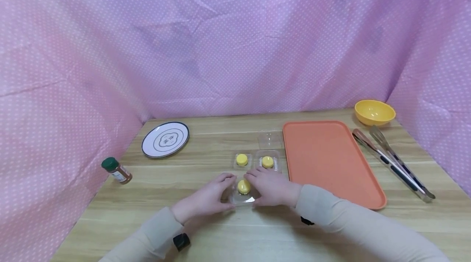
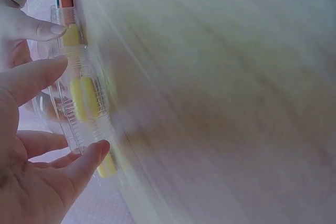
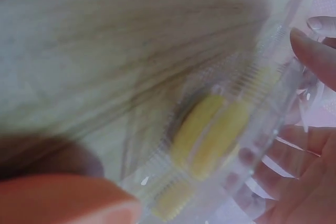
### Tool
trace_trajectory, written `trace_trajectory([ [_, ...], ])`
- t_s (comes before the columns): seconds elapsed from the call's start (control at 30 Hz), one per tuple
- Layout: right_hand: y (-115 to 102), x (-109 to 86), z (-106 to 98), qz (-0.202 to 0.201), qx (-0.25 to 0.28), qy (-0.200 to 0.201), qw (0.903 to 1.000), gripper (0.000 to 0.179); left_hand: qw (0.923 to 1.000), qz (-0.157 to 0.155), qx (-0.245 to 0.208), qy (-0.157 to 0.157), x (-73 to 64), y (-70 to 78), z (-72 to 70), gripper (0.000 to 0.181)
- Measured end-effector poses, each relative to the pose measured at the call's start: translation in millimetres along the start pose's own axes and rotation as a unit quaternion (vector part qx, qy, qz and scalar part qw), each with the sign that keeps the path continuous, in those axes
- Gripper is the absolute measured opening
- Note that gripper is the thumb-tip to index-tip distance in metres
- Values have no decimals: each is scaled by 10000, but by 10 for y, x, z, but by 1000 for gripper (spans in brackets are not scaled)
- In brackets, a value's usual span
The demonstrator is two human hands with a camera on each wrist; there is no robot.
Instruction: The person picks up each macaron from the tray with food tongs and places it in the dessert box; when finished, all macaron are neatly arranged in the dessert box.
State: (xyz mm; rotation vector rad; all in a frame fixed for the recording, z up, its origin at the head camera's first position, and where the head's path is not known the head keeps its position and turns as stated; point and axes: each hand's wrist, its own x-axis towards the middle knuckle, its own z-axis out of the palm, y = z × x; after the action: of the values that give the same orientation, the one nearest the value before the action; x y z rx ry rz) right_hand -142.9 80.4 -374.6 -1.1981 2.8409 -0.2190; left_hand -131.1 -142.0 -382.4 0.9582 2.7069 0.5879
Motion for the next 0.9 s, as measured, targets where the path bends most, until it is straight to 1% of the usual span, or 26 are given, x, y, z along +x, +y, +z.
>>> trace_trajectory([
  [0.13, 1, 9, 19, 5, -18, 66, 10000, 76, 9999, -22, -141, -21, 7, -4, -4, 75],
  [0.27, 1, 26, 46, 82, 122, 14, 9999, 75, 9996, -149, -224, -101, 7, -12, -7, 75],
  [0.37, -9, 38, 49, 93, 220, 48, 9997, 73, 9993, -191, -291, -110, 8, -22, -4, 74],
  [0.53, -30, 58, 40, 40, 279, 165, 9995, 67, 9991, -150, -383, -91, 18, -53, -11, 74],
  [0.77, -14, 108, 19, 157, 582, 86, 9981, 59, 9982, -43, -580, -151, 58, -102, -50, 75],
  [0.9, 9, 128, 30, 86, 745, 68, 9972, 58, 9978, 33, -621, -209, 78, -143, -54, 73],
])
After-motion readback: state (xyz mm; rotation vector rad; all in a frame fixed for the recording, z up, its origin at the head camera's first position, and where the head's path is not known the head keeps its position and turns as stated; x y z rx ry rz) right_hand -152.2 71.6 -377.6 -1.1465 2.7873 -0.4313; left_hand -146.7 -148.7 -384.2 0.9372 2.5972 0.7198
